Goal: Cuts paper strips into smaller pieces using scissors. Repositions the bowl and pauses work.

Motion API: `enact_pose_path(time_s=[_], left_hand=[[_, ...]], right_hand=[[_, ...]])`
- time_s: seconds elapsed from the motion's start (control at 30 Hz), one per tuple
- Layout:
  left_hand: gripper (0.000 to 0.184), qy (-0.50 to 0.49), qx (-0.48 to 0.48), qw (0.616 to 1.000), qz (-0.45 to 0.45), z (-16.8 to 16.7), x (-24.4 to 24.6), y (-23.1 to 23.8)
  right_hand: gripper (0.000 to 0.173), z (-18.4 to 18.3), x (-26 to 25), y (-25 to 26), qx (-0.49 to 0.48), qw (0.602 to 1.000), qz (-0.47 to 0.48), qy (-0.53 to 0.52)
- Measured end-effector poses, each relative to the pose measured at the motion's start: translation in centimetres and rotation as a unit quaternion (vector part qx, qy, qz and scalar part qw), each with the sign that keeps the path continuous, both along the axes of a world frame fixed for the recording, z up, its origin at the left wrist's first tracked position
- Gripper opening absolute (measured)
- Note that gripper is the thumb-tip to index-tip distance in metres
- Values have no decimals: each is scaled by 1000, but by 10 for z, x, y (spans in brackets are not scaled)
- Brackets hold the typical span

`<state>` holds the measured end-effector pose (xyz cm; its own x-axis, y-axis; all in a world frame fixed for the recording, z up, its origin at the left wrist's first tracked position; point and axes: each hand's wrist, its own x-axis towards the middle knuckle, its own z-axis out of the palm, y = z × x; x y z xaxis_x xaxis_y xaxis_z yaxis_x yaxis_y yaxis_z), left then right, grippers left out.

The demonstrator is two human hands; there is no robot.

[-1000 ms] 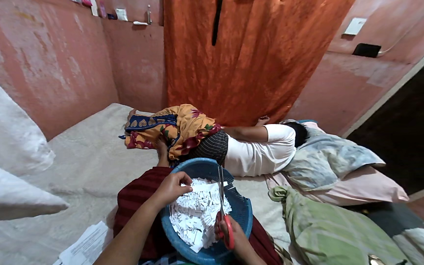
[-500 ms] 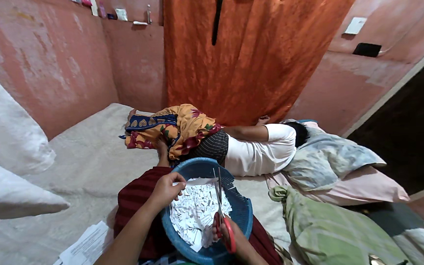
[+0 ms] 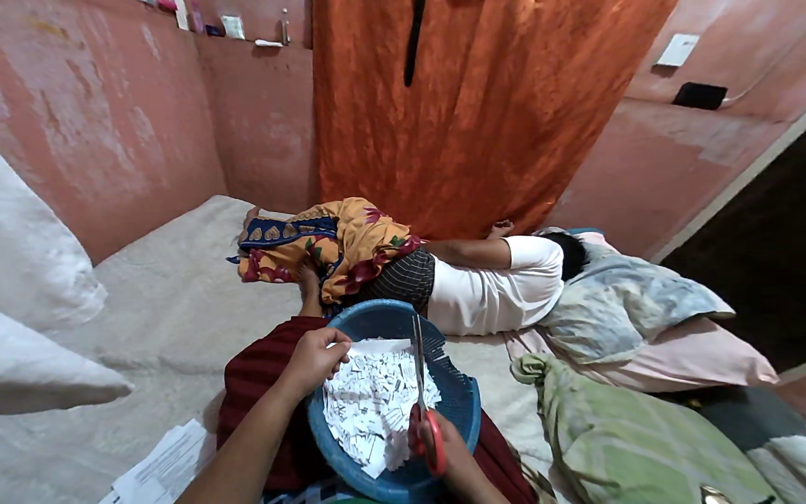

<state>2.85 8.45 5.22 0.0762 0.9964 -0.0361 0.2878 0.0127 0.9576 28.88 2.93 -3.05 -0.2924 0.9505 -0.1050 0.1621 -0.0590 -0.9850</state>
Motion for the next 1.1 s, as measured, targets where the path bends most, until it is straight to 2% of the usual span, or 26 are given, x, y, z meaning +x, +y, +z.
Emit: enact_pose_path(time_s=[0.1,0.23,0.33,0.47,0.63,0.83,0.97,1.1], left_hand=[[11,-20,3,1000,10,-2,1,1],[12,-1,0,1000,-2,-2,2,1],[12,11,1,1000,-10,-2,1,1],[13,-7,-1,1000,10,-1,1,0],[11,-34,5,999,15,-2,2,-1],[13,-43,4,998,41,-2,4,-2],[13,-11,-8,1000,12,-1,3,-1],[14,19,-13,1000,-6,-1,3,0]], right_hand=[[37,-2,3,3,-12,999,34,-8],[33,-2,1,4,-22,999,42,-8],[24,2,-1,1,-16,999,20,-23],[20,3,-1,-1,-15,1000,6,-14],[31,1,0,3,-30,998,44,-36],[32,2,-2,4,-38,997,36,-53],[38,0,-1,5,-33,996,52,-61],[27,3,-2,1,-16,998,30,-50]])
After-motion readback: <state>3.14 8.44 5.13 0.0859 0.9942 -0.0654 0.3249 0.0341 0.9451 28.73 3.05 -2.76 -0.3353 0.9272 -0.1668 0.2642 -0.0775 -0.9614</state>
